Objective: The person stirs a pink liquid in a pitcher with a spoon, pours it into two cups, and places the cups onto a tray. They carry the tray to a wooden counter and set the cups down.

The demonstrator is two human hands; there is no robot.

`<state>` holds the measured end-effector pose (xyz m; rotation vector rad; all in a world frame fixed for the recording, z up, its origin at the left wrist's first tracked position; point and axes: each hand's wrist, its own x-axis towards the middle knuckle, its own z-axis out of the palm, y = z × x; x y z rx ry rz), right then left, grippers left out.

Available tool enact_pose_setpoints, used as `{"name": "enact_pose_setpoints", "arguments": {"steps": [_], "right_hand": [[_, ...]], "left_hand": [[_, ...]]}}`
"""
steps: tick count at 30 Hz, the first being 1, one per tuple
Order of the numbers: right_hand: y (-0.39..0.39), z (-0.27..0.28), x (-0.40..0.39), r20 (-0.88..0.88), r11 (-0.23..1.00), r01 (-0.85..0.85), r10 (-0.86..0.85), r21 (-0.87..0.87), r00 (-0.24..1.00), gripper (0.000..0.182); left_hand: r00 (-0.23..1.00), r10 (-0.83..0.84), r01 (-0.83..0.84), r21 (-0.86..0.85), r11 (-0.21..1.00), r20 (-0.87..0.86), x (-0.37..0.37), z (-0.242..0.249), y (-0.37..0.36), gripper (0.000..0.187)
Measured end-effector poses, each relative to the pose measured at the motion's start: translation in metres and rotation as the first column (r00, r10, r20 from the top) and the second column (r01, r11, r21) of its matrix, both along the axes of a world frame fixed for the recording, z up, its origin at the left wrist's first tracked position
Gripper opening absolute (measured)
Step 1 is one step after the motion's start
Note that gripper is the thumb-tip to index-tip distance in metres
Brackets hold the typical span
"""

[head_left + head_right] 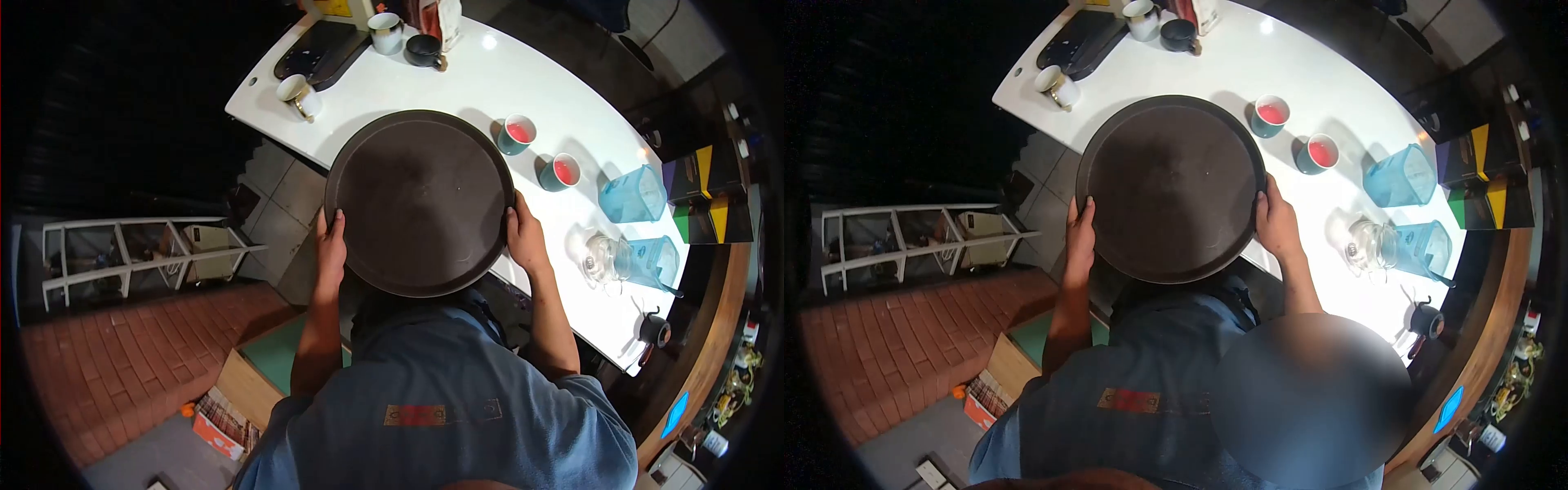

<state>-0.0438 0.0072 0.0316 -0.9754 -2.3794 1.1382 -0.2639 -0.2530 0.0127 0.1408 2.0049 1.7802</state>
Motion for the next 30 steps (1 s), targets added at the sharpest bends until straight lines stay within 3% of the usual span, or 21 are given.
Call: {"name": "enact_pose_setpoints", "arguments": {"steps": [2, 4, 8, 10, 15, 18, 20, 22, 23, 24, 26, 30], "right_hand": [[0.002, -0.001, -0.003, -0.036, 1.000, 0.020, -0.020, 0.009, 0.999, 0.040], [-0.001, -0.003, -0.004, 0.058, 0.998, 0.056, -0.056, -0.011, 0.997, 0.041], [-0.009, -0.013, -0.010, 0.026, 0.992, 0.121, -0.122, 0.024, 0.992, 0.041], [-0.015, -0.017, -0.016, 0.063, 0.985, 0.172, -0.173, 0.018, 0.983, 0.042], [-0.020, -0.018, -0.027, 0.154, 0.967, 0.243, -0.252, 0.073, 0.955, 0.043], [-0.020, -0.014, -0.030, 0.233, 0.962, 0.255, -0.272, 0.100, 0.934, 0.042], [-0.014, -0.010, -0.031, 0.383, 0.954, 0.206, -0.278, 0.219, 0.881, 0.044], [-0.007, -0.003, -0.042, 0.400, 0.885, 0.317, -0.442, 0.342, 0.803, 0.048], [-0.004, -0.001, -0.048, 0.236, 0.853, 0.415, -0.494, 0.317, 0.836, 0.061], [0.001, -0.002, -0.057, 0.236, 0.852, 0.418, -0.497, 0.315, 0.835, 0.061], [0.012, -0.008, -0.076, -0.094, 0.777, 0.574, -0.571, 0.258, 0.815, 0.079], [0.046, -0.024, -0.107, -0.193, 0.743, 0.625, -0.594, 0.241, 0.781, 0.095]], "left_hand": [[0.999, -0.042, 0.041, -0.045, 0.998, -0.035, -0.014, -0.010, 0.009, 0.058], [0.996, -0.076, 0.067, -0.190, 0.980, -0.043, -0.025, -0.014, 0.015, 0.060], [0.987, -0.157, 0.148, -0.229, 0.962, -0.021, -0.051, -0.016, 0.024, 0.061], [0.962, -0.256, 0.215, -0.311, 0.926, -0.098, -0.060, -0.008, 0.028, 0.062], [0.920, -0.363, 0.305, -0.311, 0.900, -0.149, -0.089, -0.035, 0.029, 0.064], [0.921, -0.346, 0.269, -0.352, 0.896, -0.176, -0.091, -0.041, 0.033, 0.064], [0.927, -0.316, 0.243, -0.317, 0.917, -0.204, -0.091, -0.044, 0.036, 0.065], [0.909, -0.340, 0.272, -0.278, 0.921, -0.239, -0.087, -0.034, 0.040, 0.067], [0.894, -0.349, 0.287, -0.239, 0.928, -0.281, -0.087, -0.030, 0.041, 0.069], [0.892, -0.353, 0.290, -0.241, 0.926, -0.281, -0.089, -0.033, 0.041, 0.069], [0.887, -0.368, 0.298, -0.265, 0.917, -0.279, -0.092, -0.040, 0.040, 0.072], [0.894, -0.347, 0.281, -0.249, 0.927, -0.284, -0.092, -0.033, 0.031, 0.072]]}}
